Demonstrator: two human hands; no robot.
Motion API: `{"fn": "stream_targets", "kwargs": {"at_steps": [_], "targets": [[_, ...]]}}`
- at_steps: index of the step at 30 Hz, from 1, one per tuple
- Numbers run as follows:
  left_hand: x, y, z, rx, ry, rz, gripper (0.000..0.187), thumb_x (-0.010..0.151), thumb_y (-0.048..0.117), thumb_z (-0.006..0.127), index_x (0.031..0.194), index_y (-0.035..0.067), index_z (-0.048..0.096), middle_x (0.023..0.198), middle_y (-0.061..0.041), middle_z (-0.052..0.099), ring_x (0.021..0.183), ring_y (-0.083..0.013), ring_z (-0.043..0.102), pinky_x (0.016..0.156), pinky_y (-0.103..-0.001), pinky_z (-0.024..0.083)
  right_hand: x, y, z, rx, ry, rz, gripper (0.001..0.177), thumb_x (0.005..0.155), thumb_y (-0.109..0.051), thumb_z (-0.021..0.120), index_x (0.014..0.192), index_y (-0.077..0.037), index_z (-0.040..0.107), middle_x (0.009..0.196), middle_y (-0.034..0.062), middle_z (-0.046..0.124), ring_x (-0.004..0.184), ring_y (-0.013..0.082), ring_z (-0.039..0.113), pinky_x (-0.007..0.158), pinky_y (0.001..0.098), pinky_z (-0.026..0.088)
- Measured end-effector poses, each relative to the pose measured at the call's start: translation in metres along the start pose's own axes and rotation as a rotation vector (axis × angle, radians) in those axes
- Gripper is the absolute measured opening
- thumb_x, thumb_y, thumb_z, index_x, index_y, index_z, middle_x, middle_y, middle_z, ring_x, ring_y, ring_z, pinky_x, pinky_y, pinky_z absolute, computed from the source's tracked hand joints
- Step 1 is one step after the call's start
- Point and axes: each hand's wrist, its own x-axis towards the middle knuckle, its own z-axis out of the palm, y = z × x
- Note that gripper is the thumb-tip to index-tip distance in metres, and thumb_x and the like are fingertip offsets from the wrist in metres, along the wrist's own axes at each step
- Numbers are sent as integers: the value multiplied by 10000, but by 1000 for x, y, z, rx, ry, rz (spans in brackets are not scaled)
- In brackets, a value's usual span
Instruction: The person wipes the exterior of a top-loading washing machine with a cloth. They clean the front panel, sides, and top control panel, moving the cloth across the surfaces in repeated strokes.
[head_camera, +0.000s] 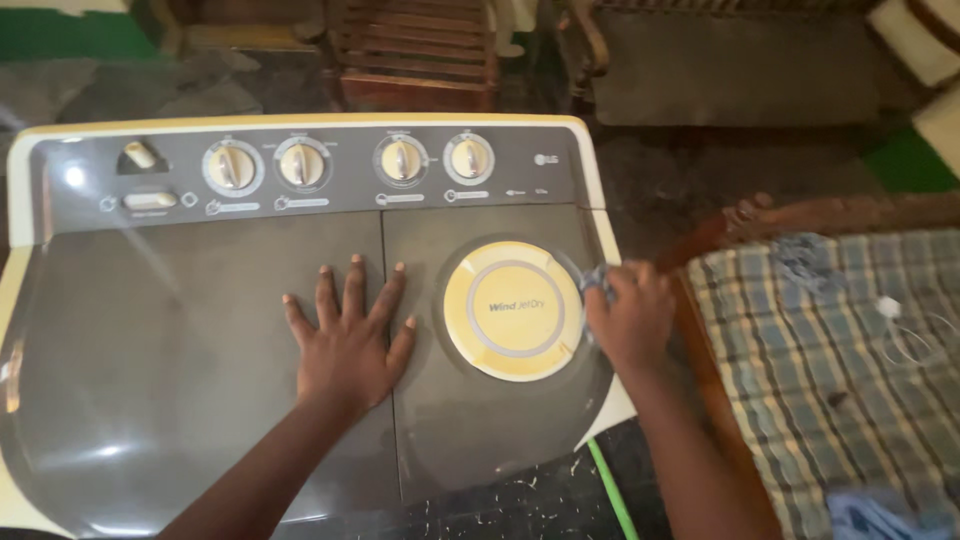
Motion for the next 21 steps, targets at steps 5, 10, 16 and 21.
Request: {"fn": "stream_targets", "kwargs": {"at_steps": [5,10,16,21], "targets": [[-2,-1,2,-5,22,47,631,981,552,332,1574,336,341,1623,-202,259,1462,-515,214,1076,-804,110,-77,-32,-58,44,-48,53,284,774,-308,709,948,-91,770,1112,146,680,1003,346,613,863,498,493],[-2,2,1,0,-4,27,627,968,564,333,1549,330,344,1628,-195,243,1466,-512,192,1072,-805,104,-76,-37,-57,1,-46,100,258,817,-323,683,894,-90,762,1063,100,706,1010,326,640,866,488,492],[-3,4,0,38,-17,6,640,957,587,343,1550,347,339,1615,-175,253,1469,-490,190,1067,-798,108,4,-22,-11,-39,-15,35,248,826,-328,664,890,-115,773,1059,82,704,1001,322,640,830,502,468],[3,8,-7,29,-80,-68,685,910,615,401,1567,425,359,1655,-144,244,1513,-456,176,1087,-756,90,79,-15,31,107,-25,-72,237,868,-318,649,926,-118,762,1038,71,683,1016,316,626,856,505,461]]}}
